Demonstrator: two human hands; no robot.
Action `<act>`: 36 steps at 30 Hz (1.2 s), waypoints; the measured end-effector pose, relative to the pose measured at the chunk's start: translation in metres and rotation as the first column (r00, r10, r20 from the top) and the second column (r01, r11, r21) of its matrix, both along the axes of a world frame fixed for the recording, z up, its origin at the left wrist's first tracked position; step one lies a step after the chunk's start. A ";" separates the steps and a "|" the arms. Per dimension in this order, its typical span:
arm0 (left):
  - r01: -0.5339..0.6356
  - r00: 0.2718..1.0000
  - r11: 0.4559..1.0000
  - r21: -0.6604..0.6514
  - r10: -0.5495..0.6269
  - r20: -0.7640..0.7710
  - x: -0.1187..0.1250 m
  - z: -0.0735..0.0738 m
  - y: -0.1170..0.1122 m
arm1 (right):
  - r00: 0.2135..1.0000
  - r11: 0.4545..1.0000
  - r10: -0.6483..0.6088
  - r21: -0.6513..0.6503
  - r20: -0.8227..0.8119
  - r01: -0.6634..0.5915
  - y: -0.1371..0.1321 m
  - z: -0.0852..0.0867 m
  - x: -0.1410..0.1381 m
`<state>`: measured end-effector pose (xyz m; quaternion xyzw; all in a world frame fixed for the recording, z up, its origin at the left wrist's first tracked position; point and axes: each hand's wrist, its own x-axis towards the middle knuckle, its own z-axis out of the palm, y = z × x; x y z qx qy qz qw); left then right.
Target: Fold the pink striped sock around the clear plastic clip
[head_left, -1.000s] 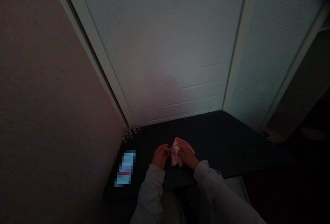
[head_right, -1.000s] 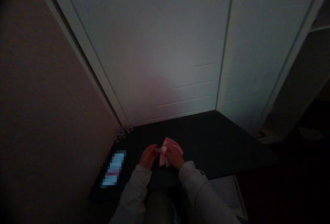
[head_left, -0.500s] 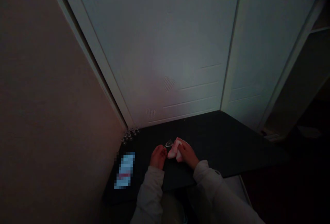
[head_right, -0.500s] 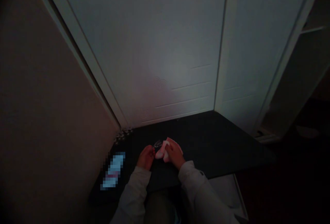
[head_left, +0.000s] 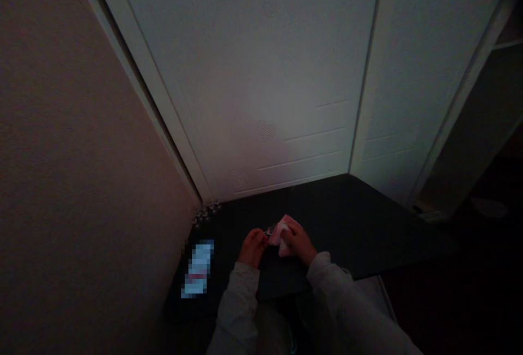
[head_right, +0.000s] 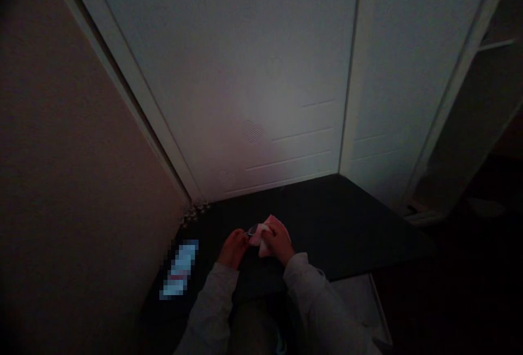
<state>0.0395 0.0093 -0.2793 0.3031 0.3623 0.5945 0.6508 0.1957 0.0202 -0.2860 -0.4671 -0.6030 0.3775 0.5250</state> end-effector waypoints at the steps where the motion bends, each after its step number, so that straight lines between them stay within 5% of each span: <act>1: 0.010 1.000 1.000 0.010 -0.010 -0.013 0.000 0.000 0.000 | 1.000 1.000 0.007 0.000 0.002 -0.007 0.000 0.000 0.000; 11: 0.063 0.990 0.996 0.068 -0.054 -0.128 0.005 -0.005 0.001 | 0.996 0.997 -0.035 0.069 0.078 0.030 -0.003 0.007 -0.001; 36: -0.016 0.996 0.999 0.029 0.018 -0.083 0.003 -0.006 0.003 | 0.994 0.996 0.051 0.062 0.095 -0.057 0.000 -0.003 -0.003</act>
